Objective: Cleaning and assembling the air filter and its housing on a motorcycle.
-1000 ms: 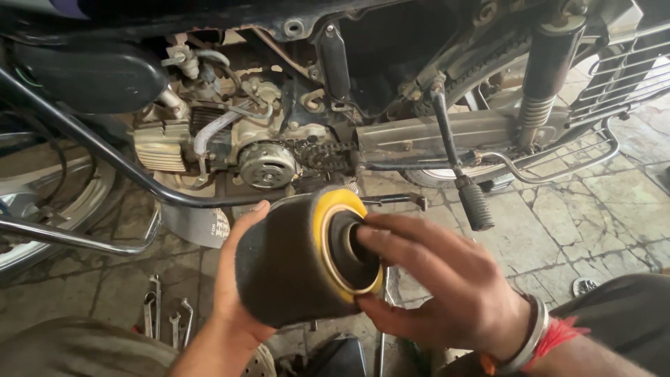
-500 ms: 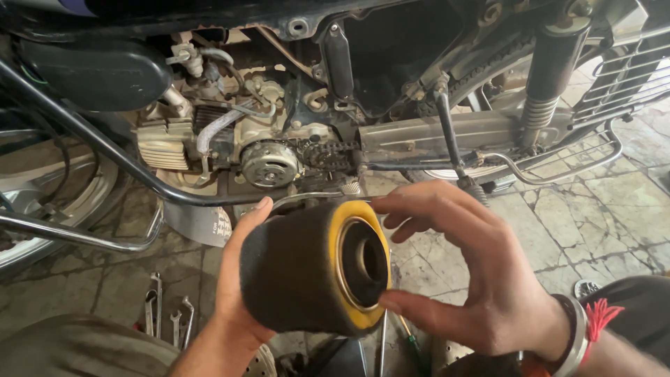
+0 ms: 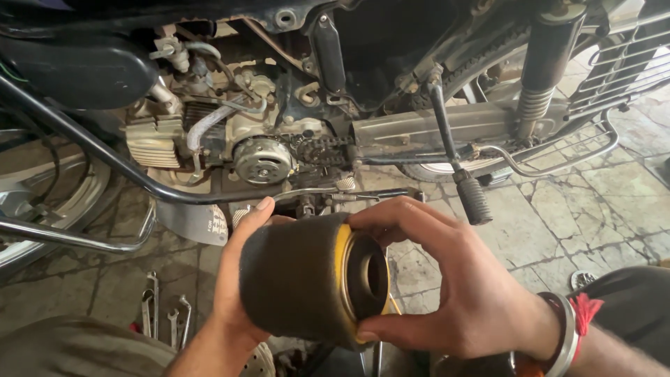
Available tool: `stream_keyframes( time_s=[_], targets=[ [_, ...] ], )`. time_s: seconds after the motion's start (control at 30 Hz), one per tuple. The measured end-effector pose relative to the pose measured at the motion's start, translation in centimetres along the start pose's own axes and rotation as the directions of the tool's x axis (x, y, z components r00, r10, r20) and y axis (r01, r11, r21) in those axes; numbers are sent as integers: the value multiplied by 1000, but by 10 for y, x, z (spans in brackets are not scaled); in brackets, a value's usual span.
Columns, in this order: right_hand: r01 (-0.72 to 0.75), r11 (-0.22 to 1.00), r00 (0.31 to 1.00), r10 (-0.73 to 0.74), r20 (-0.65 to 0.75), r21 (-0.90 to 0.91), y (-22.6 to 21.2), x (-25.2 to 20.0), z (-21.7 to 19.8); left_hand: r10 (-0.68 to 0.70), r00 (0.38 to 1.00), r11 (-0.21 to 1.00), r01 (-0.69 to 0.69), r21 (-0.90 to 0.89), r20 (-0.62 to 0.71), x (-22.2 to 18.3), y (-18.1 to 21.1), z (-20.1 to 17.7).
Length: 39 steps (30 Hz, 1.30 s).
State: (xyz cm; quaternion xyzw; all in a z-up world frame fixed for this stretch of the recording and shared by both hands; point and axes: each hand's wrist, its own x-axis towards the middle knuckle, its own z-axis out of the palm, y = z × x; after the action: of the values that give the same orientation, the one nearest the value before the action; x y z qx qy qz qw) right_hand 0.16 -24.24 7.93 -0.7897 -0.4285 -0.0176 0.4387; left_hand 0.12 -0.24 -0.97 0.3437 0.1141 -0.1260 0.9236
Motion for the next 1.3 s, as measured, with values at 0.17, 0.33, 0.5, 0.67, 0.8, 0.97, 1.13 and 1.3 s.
stream_keyframes(
  time_s=[0.17,0.33,0.5,0.67,0.8,0.97,1.13,1.3],
  targets=[
    [34,999,997,-34,-66,7,-4,-1,3,10,999,1000,-9,23,-46,-1,3,4],
    [-22,998,998,19,-54,-52,-5,-2,2,4,999,1000,-2,25,-47,-1,4,5],
    [-55,998,998,56,-30,41,-1,0,3,-26,991,999,30,31,-132,-1,6,11],
    [-84,982,996,81,23,170,1,-1,4,-57,990,998,62,32,-126,0,4,7],
    [12,992,1000,-12,-2,-122,-8,-2,-5,-43,998,999,43,-3,-44,1,4,1],
    [-10,997,999,13,-36,79,-11,-1,-11,-29,998,999,27,-31,-55,-1,6,7],
    [-57,998,998,57,8,24,-16,1,-6,-35,999,999,35,-29,-15,1,4,4],
    [-89,996,996,89,13,-1,-16,2,-2,-27,998,999,28,-28,51,1,4,3]
  ],
)
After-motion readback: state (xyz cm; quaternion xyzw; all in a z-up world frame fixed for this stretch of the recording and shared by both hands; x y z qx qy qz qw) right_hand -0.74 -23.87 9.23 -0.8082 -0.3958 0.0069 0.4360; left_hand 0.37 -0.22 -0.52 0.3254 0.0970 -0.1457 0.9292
